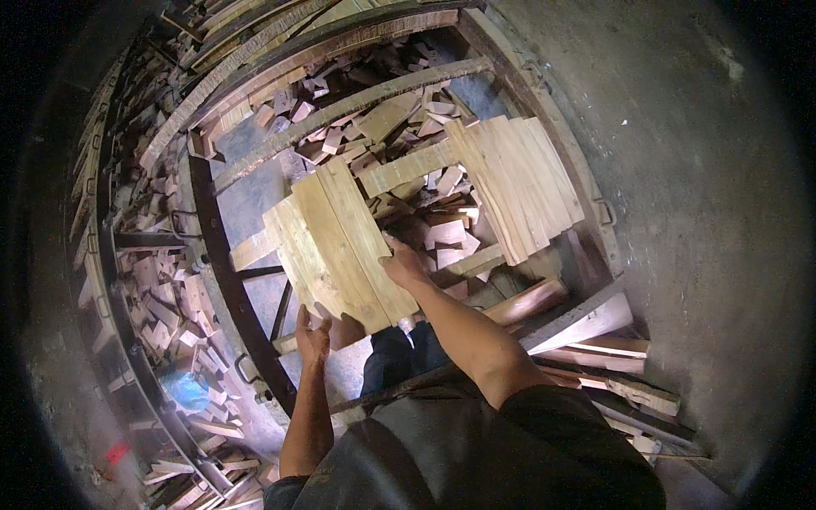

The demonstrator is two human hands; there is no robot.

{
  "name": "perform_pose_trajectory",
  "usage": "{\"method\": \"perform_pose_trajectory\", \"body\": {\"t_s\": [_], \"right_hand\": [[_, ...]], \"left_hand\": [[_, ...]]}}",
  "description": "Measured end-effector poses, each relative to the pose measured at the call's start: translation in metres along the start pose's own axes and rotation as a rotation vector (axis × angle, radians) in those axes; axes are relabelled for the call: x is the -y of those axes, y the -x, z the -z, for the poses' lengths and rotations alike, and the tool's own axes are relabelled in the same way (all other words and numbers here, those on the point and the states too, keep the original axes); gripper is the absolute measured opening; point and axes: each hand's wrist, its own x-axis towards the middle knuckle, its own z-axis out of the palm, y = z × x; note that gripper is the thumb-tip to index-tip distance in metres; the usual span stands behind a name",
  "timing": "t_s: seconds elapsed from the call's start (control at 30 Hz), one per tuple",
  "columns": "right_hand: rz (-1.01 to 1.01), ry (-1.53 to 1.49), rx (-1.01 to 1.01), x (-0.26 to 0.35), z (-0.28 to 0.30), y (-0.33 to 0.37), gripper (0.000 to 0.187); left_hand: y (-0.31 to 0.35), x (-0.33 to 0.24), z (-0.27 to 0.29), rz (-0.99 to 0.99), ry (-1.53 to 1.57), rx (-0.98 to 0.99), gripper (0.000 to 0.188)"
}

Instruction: The person picks up wooden planks from a pile on the floor and places them onto a metal rack. They handle the planks one by one, arranging them on the rack.

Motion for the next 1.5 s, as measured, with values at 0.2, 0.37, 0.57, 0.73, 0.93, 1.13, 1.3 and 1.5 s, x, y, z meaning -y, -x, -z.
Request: {"method": "perform_pose_trajectory", "body": {"t_s": [0.2,0.37,0.57,0.73,0.93,1.13,1.3,1.5], "right_hand": [[0.003,0.187,-0.115,0.008,-0.001,0.047,0.061],[-0.097,0.321,0.080,0.037,0.024,0.060,0.060],[-0.014,0.603,0.186,0.043,0.036,0.077,0.065],[0.369,0.605,-0.228,0.029,-0.008,0.154,0.050],[0.390,0.419,0.099,0.045,-0.096,0.284,0.032],[0.590,1.034,0.178,0.038,-0.166,0.331,0.018],[0.275,0.761,0.017,-0.009,-0.174,0.289,0.032],[0.213,0.985,0.009,0.024,-0.192,0.298,0.049]], "left_hand": [[0.085,-0.008,0.021,-0.068,-0.204,-0.049,0.073],[0.161,0.037,0.024,-0.219,-0.436,-0.081,0.056],[0.197,0.046,0.028,-0.239,-0.514,0.172,0.044],[0.201,0.044,0.048,-0.349,-0.512,0.267,0.045],[0.238,0.065,0.091,-0.641,-0.524,0.251,0.046],[0.319,0.159,0.202,-0.269,-0.391,0.051,0.043],[0.434,0.283,0.300,0.100,-0.259,-0.316,0.041],[0.599,0.427,0.326,0.503,-0.126,-0.699,0.042]]}}
